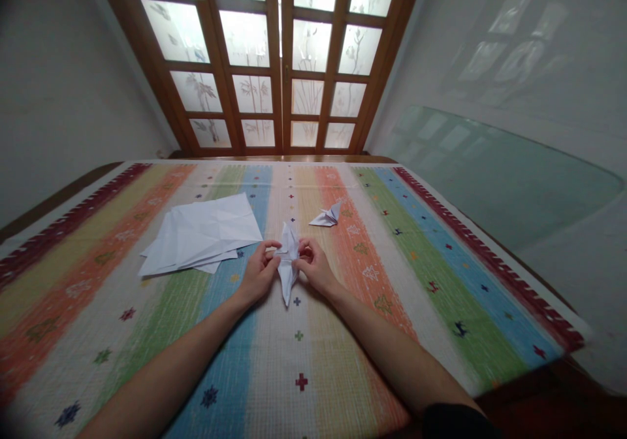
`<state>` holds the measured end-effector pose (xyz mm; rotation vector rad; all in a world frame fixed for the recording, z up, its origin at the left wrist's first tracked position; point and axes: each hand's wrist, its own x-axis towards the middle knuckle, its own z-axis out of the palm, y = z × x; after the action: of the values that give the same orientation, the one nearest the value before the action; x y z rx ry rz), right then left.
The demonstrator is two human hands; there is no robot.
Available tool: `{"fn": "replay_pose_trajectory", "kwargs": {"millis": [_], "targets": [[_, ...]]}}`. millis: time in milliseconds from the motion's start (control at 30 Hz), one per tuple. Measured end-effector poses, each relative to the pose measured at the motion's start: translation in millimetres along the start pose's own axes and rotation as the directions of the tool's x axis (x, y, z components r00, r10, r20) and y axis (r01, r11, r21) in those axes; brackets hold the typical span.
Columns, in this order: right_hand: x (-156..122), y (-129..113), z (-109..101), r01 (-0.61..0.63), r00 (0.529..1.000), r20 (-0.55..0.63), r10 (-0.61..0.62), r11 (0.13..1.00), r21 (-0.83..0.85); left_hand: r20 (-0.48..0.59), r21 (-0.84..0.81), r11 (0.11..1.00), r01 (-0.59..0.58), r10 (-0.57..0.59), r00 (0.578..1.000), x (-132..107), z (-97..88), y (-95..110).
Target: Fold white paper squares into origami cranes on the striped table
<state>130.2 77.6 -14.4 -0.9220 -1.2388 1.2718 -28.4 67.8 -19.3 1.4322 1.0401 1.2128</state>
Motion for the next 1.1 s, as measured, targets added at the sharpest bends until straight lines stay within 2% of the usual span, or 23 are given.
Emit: {"fn": "replay_pose_trajectory", "kwargs": {"millis": [200, 333, 433, 600, 700, 967, 1100], "targets": [[4, 7, -1, -0.073, 0.991, -0.105, 0.088, 0.988, 0.133, -0.04, -0.213, 0.976, 0.05, -0.06, 0.997, 3, 0.8, 6], [5, 9, -2, -0.122, 0.982, -0.128, 0.141, 0.982, 0.147, -0.069, -0.316, 0.947, 0.061, -0.087, 0.994, 4, 2.3, 7], [3, 7, 2, -0.077, 0.991, -0.106, 0.086, 0.993, 0.09, -0.082, -0.328, 0.944, 0.038, -0.068, 0.994, 5, 4.2, 6], [-7, 5, 15, -0.011, 0.997, -0.079, 0.013, 1.0, 0.015, -0.255, -0.283, 0.956, -0.074, -0.001, 0.967, 4, 8.7, 7], [-12, 5, 20, 0.003, 0.997, -0.072, -0.002, 1.0, 0.01, -0.312, -0.264, 0.958, -0.117, 0.03, 0.95, 4, 10.6, 10], [-13, 6, 17, 0.078, 0.985, -0.138, -0.103, 0.981, -0.176, -0.362, -0.241, 0.961, -0.134, 0.039, 0.931, 6, 9.6, 11], [-12, 9, 16, 0.143, 0.975, -0.143, -0.171, 0.972, -0.189, -0.36, -0.291, 0.948, -0.128, 0.015, 0.933, 7, 7.4, 8]]}}
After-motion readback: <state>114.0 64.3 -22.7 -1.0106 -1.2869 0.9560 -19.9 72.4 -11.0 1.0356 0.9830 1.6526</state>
